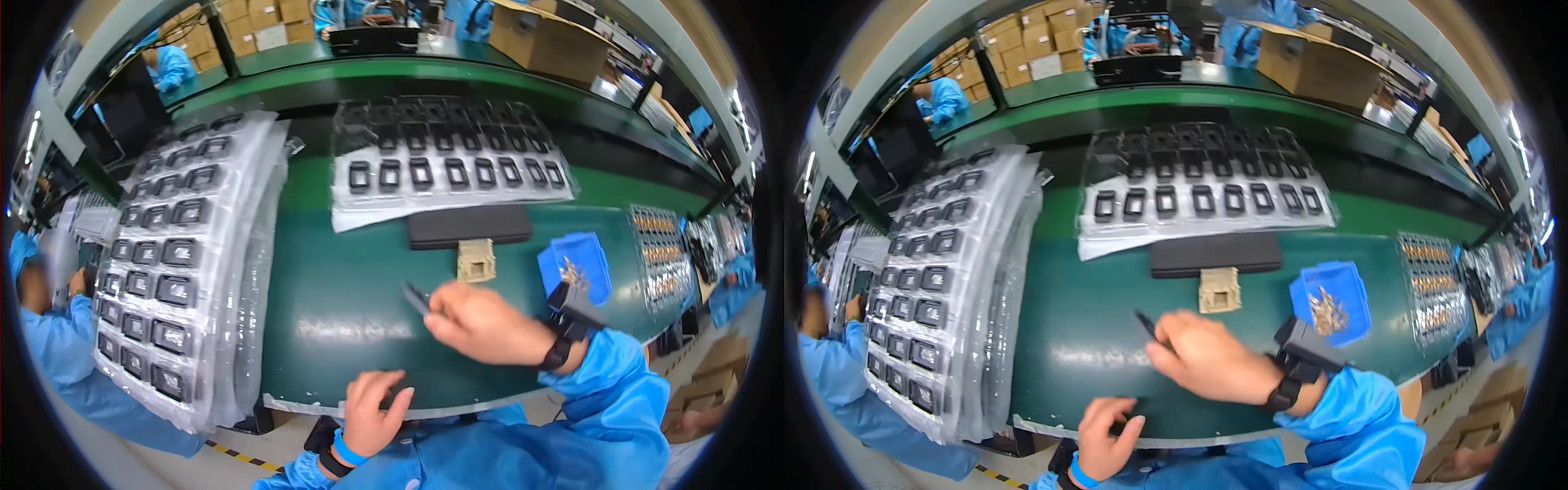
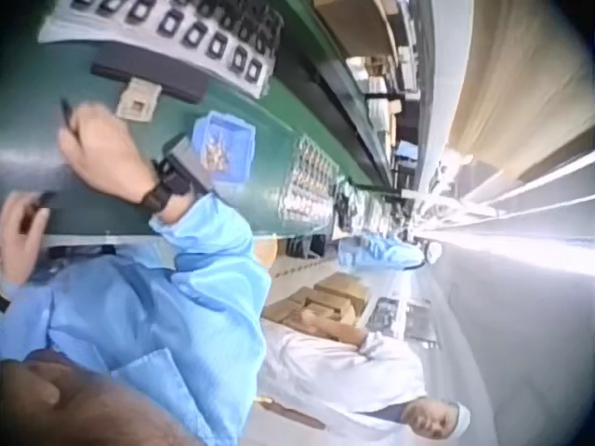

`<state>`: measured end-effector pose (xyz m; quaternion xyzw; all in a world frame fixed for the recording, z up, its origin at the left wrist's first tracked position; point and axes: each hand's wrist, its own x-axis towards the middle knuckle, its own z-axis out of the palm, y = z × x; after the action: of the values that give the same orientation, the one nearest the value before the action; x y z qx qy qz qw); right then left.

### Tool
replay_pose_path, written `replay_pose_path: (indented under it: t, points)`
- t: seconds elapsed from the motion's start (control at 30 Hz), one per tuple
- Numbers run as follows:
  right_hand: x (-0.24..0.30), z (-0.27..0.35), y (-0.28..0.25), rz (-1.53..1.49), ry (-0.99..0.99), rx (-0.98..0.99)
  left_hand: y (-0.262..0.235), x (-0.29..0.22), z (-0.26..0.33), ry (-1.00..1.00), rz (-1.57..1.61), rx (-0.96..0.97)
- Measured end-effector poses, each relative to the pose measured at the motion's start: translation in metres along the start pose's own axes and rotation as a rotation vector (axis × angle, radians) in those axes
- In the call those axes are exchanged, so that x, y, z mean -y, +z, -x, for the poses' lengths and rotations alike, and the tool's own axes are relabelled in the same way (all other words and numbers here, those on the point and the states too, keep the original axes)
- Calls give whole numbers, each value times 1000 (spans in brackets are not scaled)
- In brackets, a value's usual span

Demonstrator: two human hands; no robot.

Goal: Assembling internal components into plastic housings for electronic devices on a production line.

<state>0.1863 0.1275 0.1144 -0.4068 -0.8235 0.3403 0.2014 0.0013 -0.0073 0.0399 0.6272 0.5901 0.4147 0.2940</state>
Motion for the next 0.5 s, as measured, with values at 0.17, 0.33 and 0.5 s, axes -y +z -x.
replay_pose_path:
  t: [0.17,0.33,0.5]
  points:
    - [-45,58,24,-531,438,241,18,-35,-21,224,-301,6]
    - [-70,78,28,-933,677,265,54,-3,-33,321,-182,188]
    - [-77,64,24,70,190,-407,64,0,-37,318,-136,194]
